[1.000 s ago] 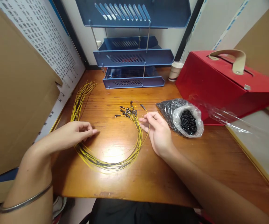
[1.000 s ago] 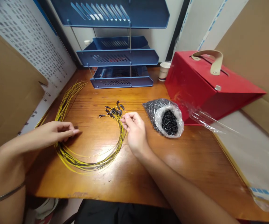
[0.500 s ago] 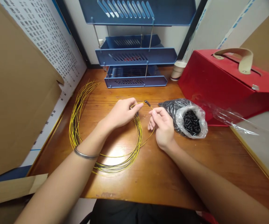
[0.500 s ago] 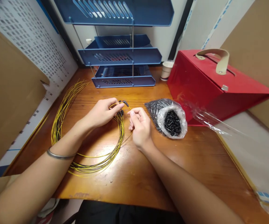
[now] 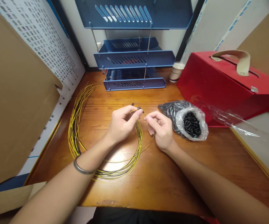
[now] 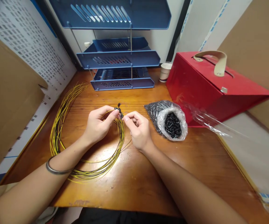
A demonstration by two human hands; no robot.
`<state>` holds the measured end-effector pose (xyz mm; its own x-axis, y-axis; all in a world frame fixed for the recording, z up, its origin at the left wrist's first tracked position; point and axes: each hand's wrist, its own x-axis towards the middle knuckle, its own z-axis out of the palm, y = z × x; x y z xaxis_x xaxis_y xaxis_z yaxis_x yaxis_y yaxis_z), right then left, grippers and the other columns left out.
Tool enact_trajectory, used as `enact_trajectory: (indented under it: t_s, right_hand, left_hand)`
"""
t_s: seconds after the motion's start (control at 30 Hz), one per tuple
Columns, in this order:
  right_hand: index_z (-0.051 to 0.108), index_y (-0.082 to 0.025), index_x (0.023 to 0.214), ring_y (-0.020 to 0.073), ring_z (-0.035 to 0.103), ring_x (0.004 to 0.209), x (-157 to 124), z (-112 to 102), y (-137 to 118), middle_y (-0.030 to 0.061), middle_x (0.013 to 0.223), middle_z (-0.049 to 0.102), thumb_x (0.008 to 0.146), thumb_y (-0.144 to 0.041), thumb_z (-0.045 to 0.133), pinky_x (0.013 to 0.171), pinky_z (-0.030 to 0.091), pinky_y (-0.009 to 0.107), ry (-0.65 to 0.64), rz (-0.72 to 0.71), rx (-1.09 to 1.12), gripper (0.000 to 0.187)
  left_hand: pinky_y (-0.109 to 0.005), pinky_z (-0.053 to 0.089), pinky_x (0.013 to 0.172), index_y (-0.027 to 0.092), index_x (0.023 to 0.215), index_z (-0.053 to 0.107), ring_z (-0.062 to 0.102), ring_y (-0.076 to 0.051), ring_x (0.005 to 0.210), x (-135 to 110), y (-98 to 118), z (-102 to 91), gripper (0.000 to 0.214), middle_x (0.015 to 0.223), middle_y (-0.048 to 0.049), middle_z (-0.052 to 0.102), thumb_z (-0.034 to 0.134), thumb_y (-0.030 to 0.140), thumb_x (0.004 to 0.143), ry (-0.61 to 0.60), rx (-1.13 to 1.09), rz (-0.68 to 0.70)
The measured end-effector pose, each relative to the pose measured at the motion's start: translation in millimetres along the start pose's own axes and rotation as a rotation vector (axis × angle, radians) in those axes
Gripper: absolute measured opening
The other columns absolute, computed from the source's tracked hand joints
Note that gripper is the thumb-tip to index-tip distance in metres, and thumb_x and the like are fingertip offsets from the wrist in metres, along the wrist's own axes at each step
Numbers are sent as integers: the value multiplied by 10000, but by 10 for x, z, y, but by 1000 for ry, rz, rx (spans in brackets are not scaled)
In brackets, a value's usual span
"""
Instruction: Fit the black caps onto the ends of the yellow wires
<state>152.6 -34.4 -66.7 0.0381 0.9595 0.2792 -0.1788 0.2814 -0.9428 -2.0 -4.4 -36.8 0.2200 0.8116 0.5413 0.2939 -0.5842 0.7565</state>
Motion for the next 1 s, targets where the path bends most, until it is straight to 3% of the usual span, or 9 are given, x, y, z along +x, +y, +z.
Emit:
enact_trajectory:
  t_s: [0.23, 0.47, 0.7, 1.0]
  right_hand:
    - [646, -190, 762, 94, 392, 452, 12, 11, -48, -69, 499, 448, 867, -340, 660, 455, 287, 262, -11, -21, -76, 183]
    - [651, -192, 758, 97, 389, 460, 24, 18, -54, -69, 496, 448, 859, -331, 657, 471, 291, 269, -9, -1, -72, 172]
    - [649, -201, 767, 97, 382, 464, 29, 22, -32, -77, 500, 428, 871, -335, 654, 489, 306, 272, -43, 7, -25, 170]
    - [648, -183, 753, 92, 384, 475, 19, 5, -69, -62, 529, 457, 873, -335, 629, 490, 292, 277, -76, -4, -107, 195]
  left_hand:
    - [-237, 417, 592, 157, 693, 682, 577, -106, 565, 53, 65, -139, 289, 627, -2, 676, 608, 279, 944, -55, 124, 53]
    - [-244, 416, 611, 160, 677, 640, 566, -108, 579, 3, -2, -50, 312, 626, 0, 644, 575, 277, 959, 17, 111, 76]
    - [-262, 371, 579, 169, 679, 599, 481, -105, 544, -28, -37, -3, 328, 597, 14, 570, 564, 314, 972, 0, 104, 68]
    - [-255, 421, 589, 167, 838, 660, 551, -116, 599, -27, -73, 3, 271, 718, -12, 656, 574, 386, 974, 4, 46, 5]
